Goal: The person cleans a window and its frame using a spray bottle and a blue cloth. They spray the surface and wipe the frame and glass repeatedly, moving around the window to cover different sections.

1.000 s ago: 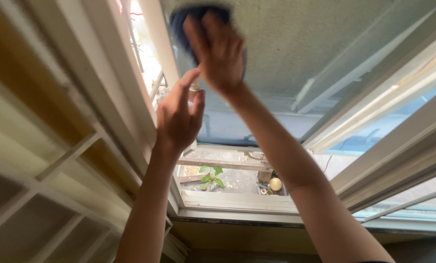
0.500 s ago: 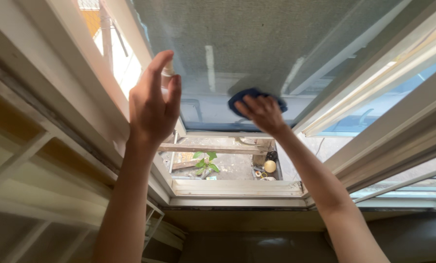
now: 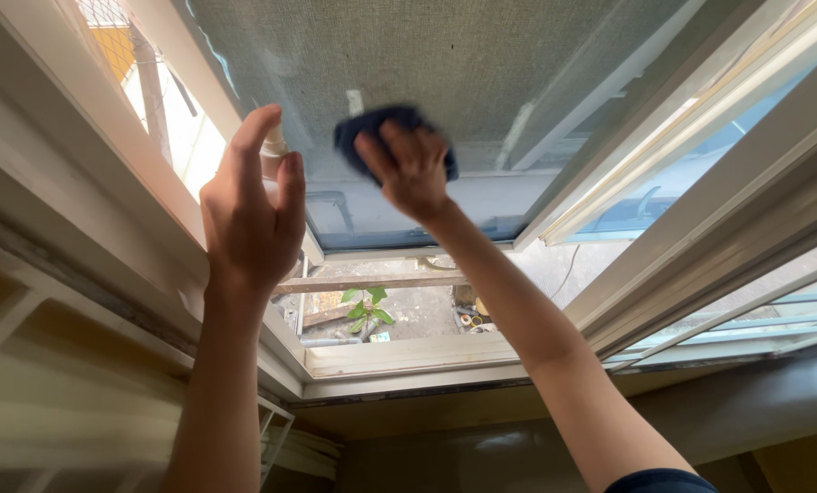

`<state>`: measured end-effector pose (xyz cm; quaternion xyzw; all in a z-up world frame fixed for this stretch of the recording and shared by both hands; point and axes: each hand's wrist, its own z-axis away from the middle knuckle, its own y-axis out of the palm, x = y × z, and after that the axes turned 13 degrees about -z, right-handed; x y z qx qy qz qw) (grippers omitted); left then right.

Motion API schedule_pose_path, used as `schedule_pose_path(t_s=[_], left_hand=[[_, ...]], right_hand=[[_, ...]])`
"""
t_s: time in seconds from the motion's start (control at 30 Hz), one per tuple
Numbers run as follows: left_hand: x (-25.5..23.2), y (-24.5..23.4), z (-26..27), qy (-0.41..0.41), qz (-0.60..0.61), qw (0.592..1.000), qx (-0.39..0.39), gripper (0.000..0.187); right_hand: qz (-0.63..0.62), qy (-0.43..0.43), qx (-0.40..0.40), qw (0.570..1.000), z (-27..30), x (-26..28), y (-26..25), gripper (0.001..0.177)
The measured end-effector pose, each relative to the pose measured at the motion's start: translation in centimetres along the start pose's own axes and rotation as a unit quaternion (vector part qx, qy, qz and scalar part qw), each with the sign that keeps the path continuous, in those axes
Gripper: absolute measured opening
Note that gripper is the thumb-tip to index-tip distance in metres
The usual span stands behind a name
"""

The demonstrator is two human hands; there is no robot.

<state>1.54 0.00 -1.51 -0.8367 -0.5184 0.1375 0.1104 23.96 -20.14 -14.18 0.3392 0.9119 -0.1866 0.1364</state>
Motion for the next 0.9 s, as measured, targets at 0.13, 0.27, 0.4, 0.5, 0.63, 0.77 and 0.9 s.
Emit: schedule_pose_path(t_s=[0.13, 0.27, 0.4, 0.5, 0.63, 0.77, 0.9], left_hand=[[0.3, 0.3, 0.1, -0.006, 0.010, 1.000, 0.013, 0.030], [0.1, 0.1, 0.2, -0.002, 0.007, 1.000, 0.018, 0.028], [0.0, 0.2, 0.0, -0.008, 0.007, 1.000, 0.024, 0.031], [0.0, 0.2, 0.2, 0.005, -0.004, 1.000, 0.015, 0.028], [0.4, 0.7, 0.3, -0.003, -0.008, 1.000, 0.019, 0.031], [0.7, 1.5, 0.2, -0.023, 0.008, 0.999, 0.034, 0.031], [0.0, 0.4, 0.7, -0.007, 0.017, 1.000, 0.023, 0.027]], right_hand=[[-0.018, -0.050, 0.177, 0.983, 8.5, -0.3, -0.6, 0.075], [0.013, 0.030, 0.191, 0.981, 11.4, -5.3, -6.5, 0.067], [0.041, 0.100, -0.071, 0.992, 5.2, -8.6, -10.2, 0.070], [0.052, 0.185, -0.225, 0.955, -0.9, -8.6, -7.8, 0.071], [0.013, 0.182, -0.200, 0.963, -2.4, -4.9, -4.1, 0.072], [0.000, 0.014, 0.040, 0.999, 3.8, -2.3, -4.1, 0.067], [-0.010, 0.039, 0.153, 0.987, 10.0, -4.4, -7.8, 0.060]])
